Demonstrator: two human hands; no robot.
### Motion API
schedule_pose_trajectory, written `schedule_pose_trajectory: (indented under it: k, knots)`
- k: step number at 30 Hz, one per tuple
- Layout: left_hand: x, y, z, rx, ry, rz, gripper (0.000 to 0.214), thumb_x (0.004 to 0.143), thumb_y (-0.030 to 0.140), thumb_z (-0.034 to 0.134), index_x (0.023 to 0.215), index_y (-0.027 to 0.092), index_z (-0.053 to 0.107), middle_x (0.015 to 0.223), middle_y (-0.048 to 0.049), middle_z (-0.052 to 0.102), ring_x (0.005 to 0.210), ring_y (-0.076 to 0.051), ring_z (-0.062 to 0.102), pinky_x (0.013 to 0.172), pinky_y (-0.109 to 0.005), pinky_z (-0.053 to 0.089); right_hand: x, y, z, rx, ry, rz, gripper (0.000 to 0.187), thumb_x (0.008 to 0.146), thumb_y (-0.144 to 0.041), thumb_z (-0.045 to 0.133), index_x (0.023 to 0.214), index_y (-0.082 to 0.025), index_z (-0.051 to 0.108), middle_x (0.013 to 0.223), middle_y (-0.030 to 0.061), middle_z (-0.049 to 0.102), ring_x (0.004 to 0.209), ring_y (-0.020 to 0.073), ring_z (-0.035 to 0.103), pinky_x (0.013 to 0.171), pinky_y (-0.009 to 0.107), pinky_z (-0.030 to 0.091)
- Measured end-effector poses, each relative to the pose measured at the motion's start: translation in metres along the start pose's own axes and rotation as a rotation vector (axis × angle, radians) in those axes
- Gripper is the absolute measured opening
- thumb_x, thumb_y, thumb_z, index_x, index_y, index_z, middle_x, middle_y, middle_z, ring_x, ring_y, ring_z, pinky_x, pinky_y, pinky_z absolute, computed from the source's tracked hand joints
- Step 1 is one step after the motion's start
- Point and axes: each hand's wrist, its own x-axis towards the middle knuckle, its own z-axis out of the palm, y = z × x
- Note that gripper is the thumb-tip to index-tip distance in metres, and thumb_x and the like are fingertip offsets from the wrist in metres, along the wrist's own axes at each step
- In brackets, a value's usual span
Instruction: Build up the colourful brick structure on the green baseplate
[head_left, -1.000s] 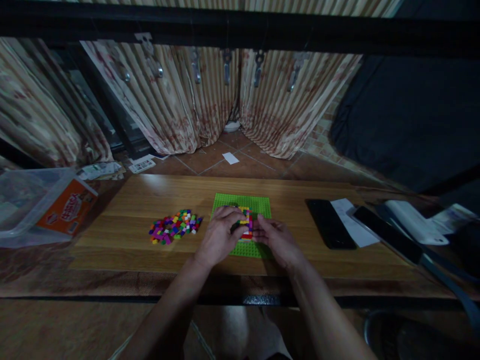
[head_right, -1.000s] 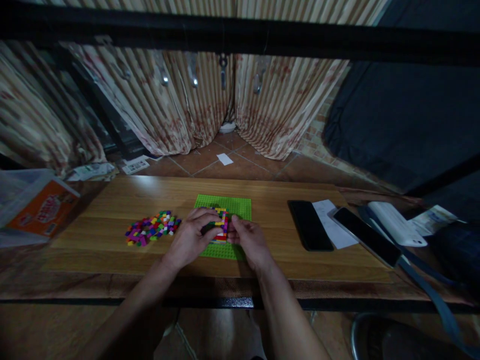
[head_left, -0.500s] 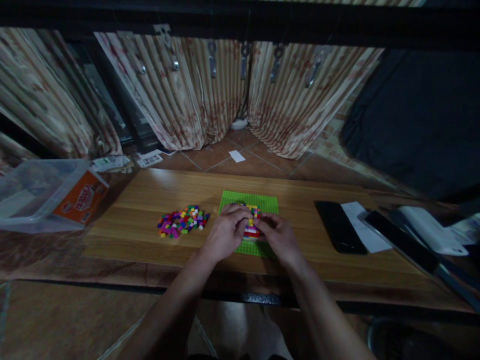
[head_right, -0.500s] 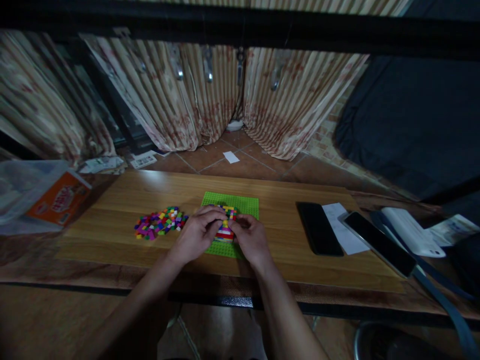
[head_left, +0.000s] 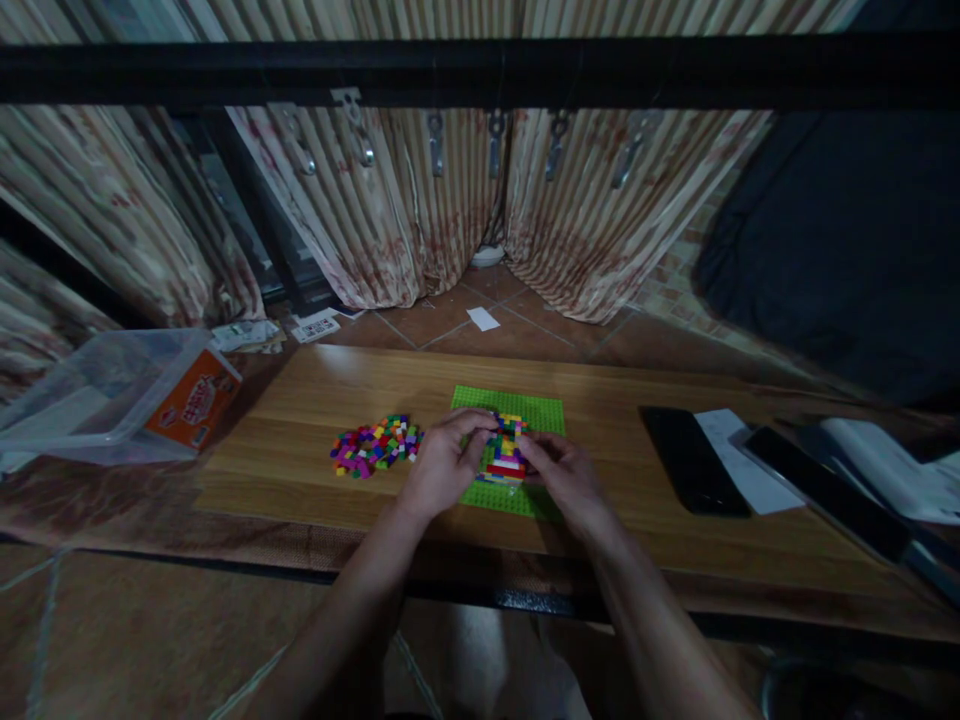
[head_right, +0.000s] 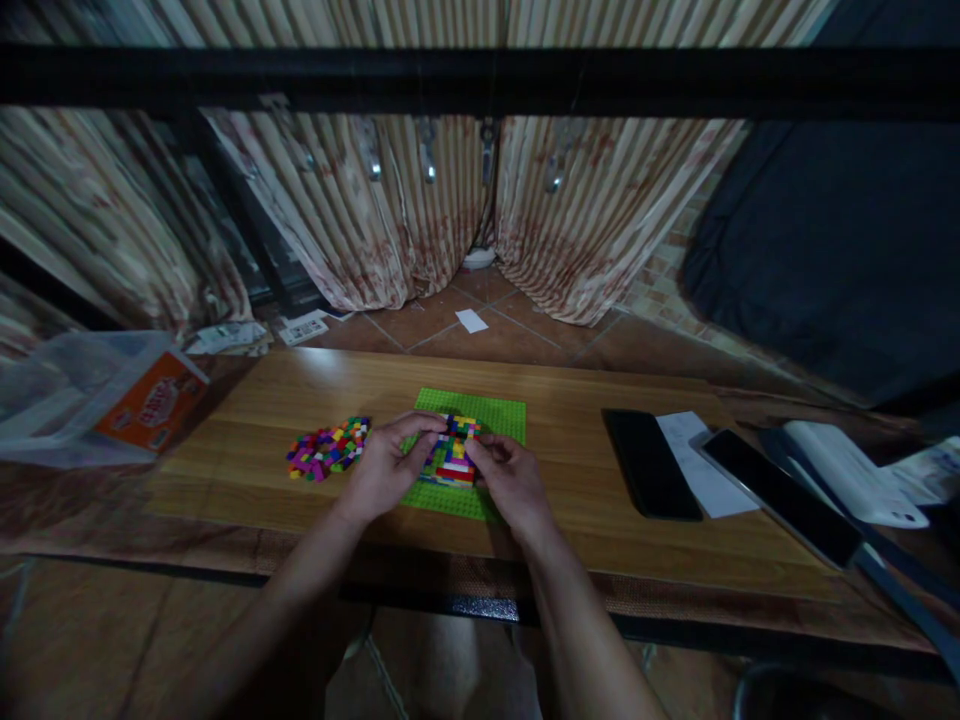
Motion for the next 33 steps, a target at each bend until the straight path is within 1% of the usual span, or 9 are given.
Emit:
schedule_pose_trajectory:
  k: [3, 5, 7, 12, 16, 22, 27, 30, 33]
  knots:
    - [0.001, -0.007, -0.014, 0.060, 0.062, -0.050, 0.018, 0.089, 0.021, 0.049, 0.095, 0.020, 0.066, 0.100, -0.0048, 0.070, 0.096, -0.017, 0.064, 0.090, -0.031, 0.049, 0.002, -0.004, -0.007, 0.025, 0.053, 0.059, 0.050, 0.063, -0.066, 0.069, 0.079, -0.018, 0.067, 0.075, 0.0039, 0.069, 0.061, 0.0147, 0.061, 0.051, 0.025, 0.048]
    - [0.001, -0.015, -0.026, 0.132, 0.097, -0.089, 0.019, 0.088, 0.021, 0.049, 0.095, 0.019, 0.067, 0.098, -0.0049, 0.069, 0.094, -0.017, 0.065, 0.088, -0.030, 0.049, 0.005, -0.004, -0.011, 0.014, 0.135, 0.056, 0.052, 0.063, -0.068, 0.068, 0.078, -0.018, 0.068, 0.074, 0.0043, 0.068, 0.059, 0.0143, 0.059, 0.050, 0.025, 0.047]
    - [0.000, -0.024, -0.037, 0.214, 0.099, -0.117, 0.020, 0.086, 0.019, 0.049, 0.095, 0.018, 0.067, 0.098, -0.0050, 0.070, 0.092, -0.017, 0.065, 0.087, -0.030, 0.049, 0.007, -0.003, -0.013, -0.002, 0.172, 0.029, 0.051, 0.062, -0.067, 0.069, 0.078, -0.018, 0.068, 0.072, 0.0045, 0.069, 0.059, 0.0145, 0.059, 0.051, 0.025, 0.046]
    - [-0.008, -0.043, -0.067, 0.368, -0.019, -0.159, 0.021, 0.078, 0.010, 0.052, 0.087, 0.019, 0.068, 0.094, -0.0042, 0.070, 0.092, -0.018, 0.064, 0.088, -0.031, 0.049, 0.010, 0.000, -0.014, -0.011, 0.195, -0.029, 0.047, 0.064, -0.062, 0.071, 0.080, -0.018, 0.069, 0.072, 0.0038, 0.069, 0.058, 0.0146, 0.059, 0.052, 0.027, 0.046]
    - [-0.017, -0.048, -0.079, 0.406, -0.163, -0.129, 0.019, 0.075, 0.009, 0.056, 0.082, 0.021, 0.070, 0.090, -0.0032, 0.070, 0.090, -0.018, 0.063, 0.086, -0.031, 0.048, 0.011, 0.000, -0.016, -0.026, 0.229, -0.083, 0.045, 0.062, -0.059, 0.073, 0.079, -0.018, 0.069, 0.071, 0.0034, 0.069, 0.058, 0.0148, 0.059, 0.055, 0.028, 0.047]
    - [-0.018, -0.045, -0.075, 0.526, -0.209, -0.135, 0.015, 0.071, 0.014, 0.065, 0.082, 0.021, 0.071, 0.088, -0.0051, 0.070, 0.089, -0.021, 0.062, 0.085, -0.033, 0.046, 0.011, 0.002, -0.016, -0.140, 0.199, -0.137, 0.043, 0.067, -0.059, 0.069, 0.081, -0.018, 0.069, 0.074, 0.0046, 0.070, 0.061, 0.0172, 0.061, 0.059, 0.031, 0.049]
    - [-0.014, -0.040, -0.062, 0.675, -0.131, -0.245, 0.006, 0.074, 0.025, 0.066, 0.075, 0.020, 0.069, 0.084, -0.0067, 0.068, 0.085, -0.022, 0.061, 0.083, -0.035, 0.046, 0.010, 0.002, -0.014, -0.177, 0.178, -0.149, 0.043, 0.067, -0.057, 0.070, 0.086, -0.019, 0.069, 0.080, 0.0055, 0.072, 0.068, 0.0197, 0.064, 0.064, 0.033, 0.051]
    - [-0.014, -0.039, -0.055, 0.716, -0.116, -0.274, 0.006, 0.073, 0.023, 0.065, 0.074, 0.018, 0.069, 0.084, -0.0083, 0.067, 0.086, -0.023, 0.061, 0.083, -0.037, 0.046, 0.010, 0.003, -0.014, -0.213, 0.156, -0.150, 0.043, 0.068, -0.055, 0.070, 0.090, -0.018, 0.069, 0.083, 0.0064, 0.072, 0.068, 0.0203, 0.064, 0.066, 0.035, 0.051]
    - [-0.014, -0.040, -0.053, 0.708, -0.114, -0.276, 0.009, 0.072, 0.016, 0.062, 0.074, 0.018, 0.070, 0.084, -0.0085, 0.067, 0.088, -0.024, 0.061, 0.084, -0.037, 0.045, 0.010, 0.003, -0.015, -0.227, 0.151, -0.151, 0.043, 0.067, -0.055, 0.070, 0.091, -0.018, 0.070, 0.083, 0.0070, 0.072, 0.068, 0.0210, 0.064, 0.067, 0.036, 0.051]
